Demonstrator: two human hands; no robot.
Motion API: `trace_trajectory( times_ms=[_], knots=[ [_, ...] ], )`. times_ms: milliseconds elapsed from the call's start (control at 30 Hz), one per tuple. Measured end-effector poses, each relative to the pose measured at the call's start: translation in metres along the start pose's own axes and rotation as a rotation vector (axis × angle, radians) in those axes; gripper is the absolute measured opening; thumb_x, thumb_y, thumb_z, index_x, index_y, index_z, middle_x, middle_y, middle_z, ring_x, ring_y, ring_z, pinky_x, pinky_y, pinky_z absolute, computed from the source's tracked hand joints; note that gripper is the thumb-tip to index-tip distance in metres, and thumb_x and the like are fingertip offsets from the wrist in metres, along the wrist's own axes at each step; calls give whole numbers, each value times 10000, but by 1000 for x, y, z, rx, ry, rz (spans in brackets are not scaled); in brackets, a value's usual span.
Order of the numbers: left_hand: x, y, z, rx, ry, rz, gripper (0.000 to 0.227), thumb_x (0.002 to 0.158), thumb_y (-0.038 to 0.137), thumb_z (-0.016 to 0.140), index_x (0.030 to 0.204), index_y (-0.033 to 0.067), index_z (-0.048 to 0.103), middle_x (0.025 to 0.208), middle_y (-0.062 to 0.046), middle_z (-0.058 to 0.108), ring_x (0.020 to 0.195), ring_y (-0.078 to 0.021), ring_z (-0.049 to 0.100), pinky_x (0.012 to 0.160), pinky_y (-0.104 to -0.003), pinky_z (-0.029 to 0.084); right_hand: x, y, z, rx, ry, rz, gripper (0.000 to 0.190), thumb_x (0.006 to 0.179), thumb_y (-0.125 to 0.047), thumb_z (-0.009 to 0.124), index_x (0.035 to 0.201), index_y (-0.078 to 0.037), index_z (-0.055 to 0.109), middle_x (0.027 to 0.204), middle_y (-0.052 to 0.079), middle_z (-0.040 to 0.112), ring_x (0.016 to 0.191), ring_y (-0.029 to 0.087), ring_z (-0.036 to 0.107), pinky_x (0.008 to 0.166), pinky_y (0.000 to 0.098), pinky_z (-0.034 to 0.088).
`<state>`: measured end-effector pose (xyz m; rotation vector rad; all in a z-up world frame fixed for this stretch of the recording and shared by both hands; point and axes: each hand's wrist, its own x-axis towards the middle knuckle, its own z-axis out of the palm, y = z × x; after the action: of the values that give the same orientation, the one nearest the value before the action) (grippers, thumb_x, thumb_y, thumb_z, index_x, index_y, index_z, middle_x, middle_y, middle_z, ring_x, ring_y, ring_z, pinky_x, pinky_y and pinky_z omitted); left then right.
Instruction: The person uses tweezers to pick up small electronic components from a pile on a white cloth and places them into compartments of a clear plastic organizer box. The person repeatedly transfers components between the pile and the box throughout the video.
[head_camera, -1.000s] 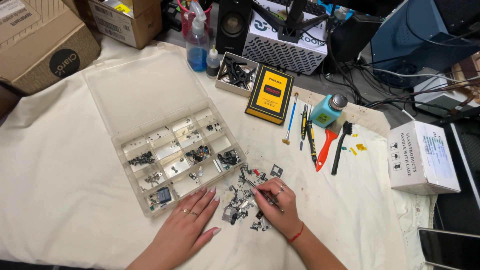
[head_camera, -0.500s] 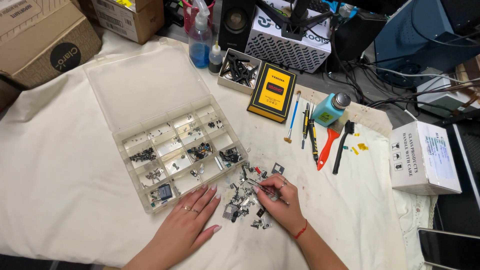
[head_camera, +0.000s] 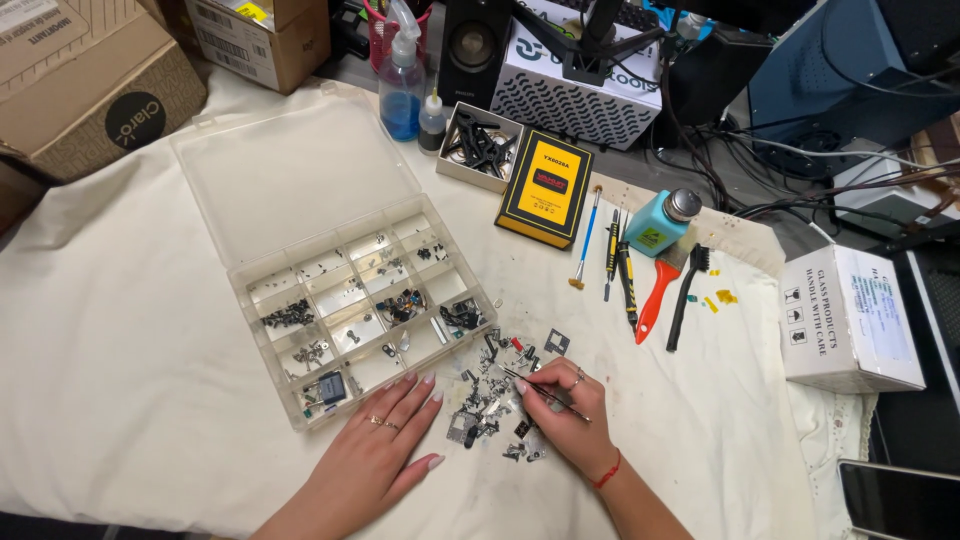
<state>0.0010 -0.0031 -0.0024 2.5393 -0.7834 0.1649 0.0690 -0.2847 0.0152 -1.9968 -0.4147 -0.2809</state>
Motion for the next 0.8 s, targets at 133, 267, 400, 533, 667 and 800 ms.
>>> trace_trajectory(
  times_ms=[133,267,400,533,667,800],
  knots=[
    [1,-1,1,17,25,6,616,1038,512,522,1494,99,488,1615,-118,424,1485,-330,371,1189,-493,290,2,-3,-2,22,5,-38,76,840,-30,785,851,-59,716,769,23,703,710,127,640,650,213,536],
    [0,0,0,8,0,0,613,1050,518,499,1499,101,488,1619,-120,419,1481,-332,368,1183,-499,288,1,4,-4,-14,24,-43,98,835,-58,803,884,-60,719,793,31,710,741,134,656,657,215,549],
    [1,1,-3,-2,13,4,598,1049,512,502,1474,90,512,1603,-128,440,1471,-336,386,1173,-497,308,7,-2,-7,-52,13,-99,152,847,-65,809,961,-56,709,844,59,714,785,164,673,704,229,570],
    [2,0,-3,1,20,10,599,1046,506,509,1470,83,511,1594,-133,448,1466,-343,393,1177,-501,313,17,-16,-9,-66,-80,-231,108,884,-39,764,962,-26,691,845,79,699,757,203,646,772,313,535],
    [1,1,-3,2,-3,3,603,1048,511,502,1480,90,499,1606,-124,435,1471,-336,382,1174,-504,304,22,-22,-8,-141,-175,-334,93,908,-34,740,978,-25,679,870,83,711,765,220,660,784,327,539],
    [1,1,-3,7,14,9,599,1049,508,501,1475,88,501,1608,-124,433,1471,-335,387,1176,-494,308,22,-19,-4,-209,-189,-451,109,918,-9,727,994,-25,651,901,119,691,765,250,642,762,348,543]
  ],
)
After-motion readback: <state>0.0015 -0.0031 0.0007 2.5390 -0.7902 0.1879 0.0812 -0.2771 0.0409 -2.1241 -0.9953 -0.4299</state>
